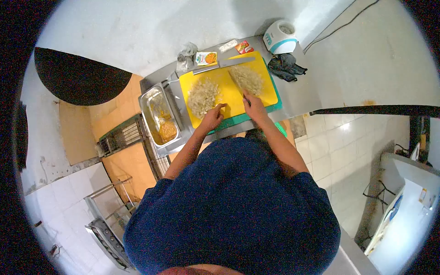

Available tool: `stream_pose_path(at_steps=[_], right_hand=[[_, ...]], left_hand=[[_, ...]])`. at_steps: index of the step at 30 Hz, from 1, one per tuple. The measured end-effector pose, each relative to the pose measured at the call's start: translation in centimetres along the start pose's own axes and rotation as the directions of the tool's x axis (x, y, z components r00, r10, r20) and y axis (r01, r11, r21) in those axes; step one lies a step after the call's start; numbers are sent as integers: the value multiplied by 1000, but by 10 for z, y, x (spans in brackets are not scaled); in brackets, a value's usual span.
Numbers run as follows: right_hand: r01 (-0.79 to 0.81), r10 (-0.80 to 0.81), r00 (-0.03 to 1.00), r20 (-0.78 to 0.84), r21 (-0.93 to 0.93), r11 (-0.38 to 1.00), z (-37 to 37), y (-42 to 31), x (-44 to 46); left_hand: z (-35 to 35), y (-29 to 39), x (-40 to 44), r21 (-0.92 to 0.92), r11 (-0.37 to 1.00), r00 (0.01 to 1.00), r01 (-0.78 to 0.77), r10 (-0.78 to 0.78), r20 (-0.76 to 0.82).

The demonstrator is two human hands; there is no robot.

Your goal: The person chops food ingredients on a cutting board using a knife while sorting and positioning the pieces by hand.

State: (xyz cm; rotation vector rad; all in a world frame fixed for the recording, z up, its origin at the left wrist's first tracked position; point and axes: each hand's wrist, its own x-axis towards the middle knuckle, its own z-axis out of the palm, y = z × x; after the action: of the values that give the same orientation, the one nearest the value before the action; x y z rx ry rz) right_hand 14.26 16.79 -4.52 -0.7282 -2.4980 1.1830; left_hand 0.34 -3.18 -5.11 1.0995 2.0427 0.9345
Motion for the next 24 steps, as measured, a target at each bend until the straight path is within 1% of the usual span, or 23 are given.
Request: stream_pose_path(at_steps=[3, 6, 9, 12, 15, 18, 20, 24], right_hand=[[-120, 131, 971, 202, -66, 991, -12, -1, -11], [-148, 149, 986, 68, -20, 989, -11, 5, -21], [-110, 112, 987, 119, -28, 994, -19, 1, -26], [6, -1, 999, 37, -113, 994, -19, 3, -29], [-203, 233, 966, 109, -229, 952, -27, -2, -21], [-175, 218, 970, 107, -318, 932, -34, 5, -9], [-170, 249, 954, 166, -384, 908, -49, -9, 1], [-156, 300, 925, 234, -486, 860, -51, -14, 11]], left_hand=[[-2, 9, 0, 4, 1000, 999, 25, -25, 28], [-4, 12, 2, 13, 999, 999, 42, -42, 29], [-3, 7, -2, 22, 999, 998, 39, -40, 42], [1, 5, 2, 44, 999, 999, 21, -22, 25], [-4, 8, -1, 38, 999, 999, 26, -28, 41], [-5, 11, 1, 40, 999, 997, 36, -39, 63], [-5, 12, 2, 61, 996, 996, 63, -66, 63], [-1, 7, 2, 50, 998, 998, 42, -44, 44]])
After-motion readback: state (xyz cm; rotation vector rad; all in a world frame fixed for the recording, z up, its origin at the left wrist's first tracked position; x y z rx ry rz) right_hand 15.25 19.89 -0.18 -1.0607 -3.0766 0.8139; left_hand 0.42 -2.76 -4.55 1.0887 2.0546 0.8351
